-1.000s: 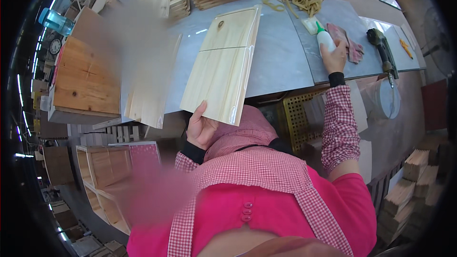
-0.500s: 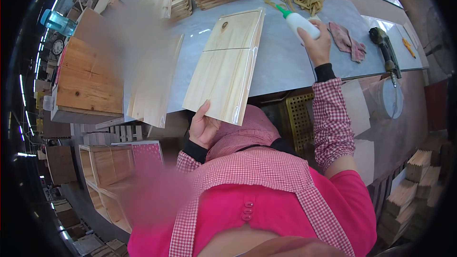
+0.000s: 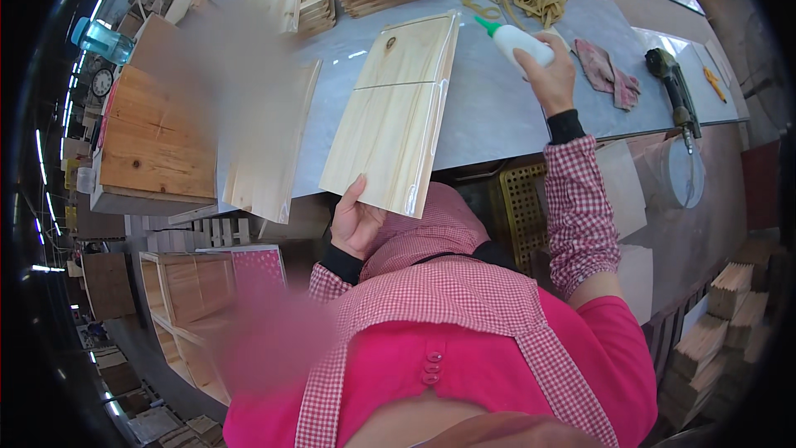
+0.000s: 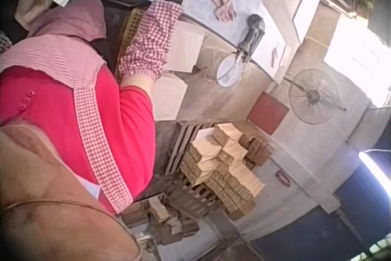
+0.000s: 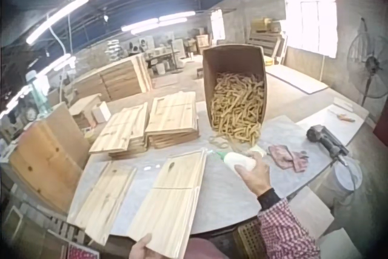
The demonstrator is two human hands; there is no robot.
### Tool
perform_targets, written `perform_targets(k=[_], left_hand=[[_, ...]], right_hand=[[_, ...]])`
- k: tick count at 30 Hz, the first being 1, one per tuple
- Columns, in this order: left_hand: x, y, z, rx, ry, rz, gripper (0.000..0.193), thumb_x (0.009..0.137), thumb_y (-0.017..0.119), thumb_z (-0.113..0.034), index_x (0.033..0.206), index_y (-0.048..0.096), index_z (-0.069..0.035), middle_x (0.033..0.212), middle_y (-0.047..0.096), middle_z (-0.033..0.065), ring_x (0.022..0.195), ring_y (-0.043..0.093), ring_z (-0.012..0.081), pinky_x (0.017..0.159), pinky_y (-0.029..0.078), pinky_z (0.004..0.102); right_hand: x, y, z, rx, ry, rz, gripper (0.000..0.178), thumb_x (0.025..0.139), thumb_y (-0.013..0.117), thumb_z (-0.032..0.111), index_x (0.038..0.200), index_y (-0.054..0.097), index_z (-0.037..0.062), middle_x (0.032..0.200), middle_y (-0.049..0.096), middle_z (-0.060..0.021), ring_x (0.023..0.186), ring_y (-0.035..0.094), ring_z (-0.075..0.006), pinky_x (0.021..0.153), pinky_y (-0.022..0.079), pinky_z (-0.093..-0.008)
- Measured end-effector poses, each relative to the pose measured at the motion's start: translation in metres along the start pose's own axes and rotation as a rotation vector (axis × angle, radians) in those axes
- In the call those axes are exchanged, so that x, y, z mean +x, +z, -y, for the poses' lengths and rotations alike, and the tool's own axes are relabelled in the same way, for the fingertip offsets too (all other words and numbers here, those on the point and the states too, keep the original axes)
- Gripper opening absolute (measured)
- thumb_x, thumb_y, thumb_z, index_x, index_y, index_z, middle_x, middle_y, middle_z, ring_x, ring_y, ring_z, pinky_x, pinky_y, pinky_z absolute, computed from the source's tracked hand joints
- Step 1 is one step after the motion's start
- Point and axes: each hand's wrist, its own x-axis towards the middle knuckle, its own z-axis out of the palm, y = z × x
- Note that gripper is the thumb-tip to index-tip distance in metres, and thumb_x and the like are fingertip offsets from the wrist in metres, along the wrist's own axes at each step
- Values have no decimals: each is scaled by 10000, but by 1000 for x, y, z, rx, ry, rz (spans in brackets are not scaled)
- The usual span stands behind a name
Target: Assembling and gluing wooden boxes in a woodworking workshop.
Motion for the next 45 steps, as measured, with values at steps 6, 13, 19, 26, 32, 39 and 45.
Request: perform_targets(k=[6, 13, 19, 26, 32, 39, 45], left_hand=[[-2, -1, -1, 21, -1, -18, 500, 944, 518, -123, 1383, 312, 0, 1362, 457, 168, 1253, 474, 286, 1040, 434, 435], [-9, -6, -9, 10, -10, 11, 518, 940, 521, -134, 1390, 306, 1, 1372, 447, 175, 1263, 460, 306, 1034, 427, 477], [-11, -12, -9, -2, -29, 37, 588, 938, 520, -176, 1436, 244, -27, 1421, 377, 213, 1297, 407, 368, 1035, 393, 547], [-17, -7, -8, 42, -25, 39, 573, 940, 512, -161, 1424, 245, -10, 1405, 397, 198, 1283, 430, 341, 1037, 409, 513], [-20, -2, -6, 41, -27, 24, 562, 941, 509, -144, 1418, 248, -3, 1394, 410, 190, 1279, 438, 330, 1041, 414, 495], [-20, -3, -9, 60, -70, 25, 559, 934, 524, -143, 1411, 268, -3, 1389, 419, 186, 1278, 439, 328, 1045, 407, 495], [-15, 2, -6, 25, -55, -14, 553, 931, 533, -155, 1410, 294, -11, 1382, 438, 180, 1267, 452, 328, 1042, 396, 509]], right_hand=[[-12, -43, -23, -1, -60, -279, 402, 697, 766, 258, 978, 589, 31, 931, 646, -139, 825, 637, -250, 747, 497, -346], [-8, -81, -60, -337, -83, -324, 419, 688, 759, 257, 997, 577, 40, 996, 633, -156, 924, 613, -304, 812, 474, -399], [12, -49, -44, -602, -407, -115, 331, 769, 640, 171, 1076, 595, 56, 1131, 588, -158, 1069, 544, -326, 909, 405, -444], [16, 35, 2, -394, -658, 74, 380, 796, 547, 64, 1171, 593, 102, 1251, 525, -134, 1120, 500, -347, 938, 374, -453], [15, 52, 9, -512, -670, 102, 444, 761, 540, 39, 1191, 589, 139, 1303, 487, -123, 1174, 458, -335, 954, 353, -458], [21, 56, 13, -646, -596, 91, 498, 712, 538, 27, 1196, 582, 131, 1321, 470, -126, 1199, 444, -321, 973, 340, -465], [4, 30, 5, -642, -725, 102, 430, 718, 538, 38, 1137, 608, 107, 1268, 513, -132, 1155, 490, -324, 943, 384, -450]])
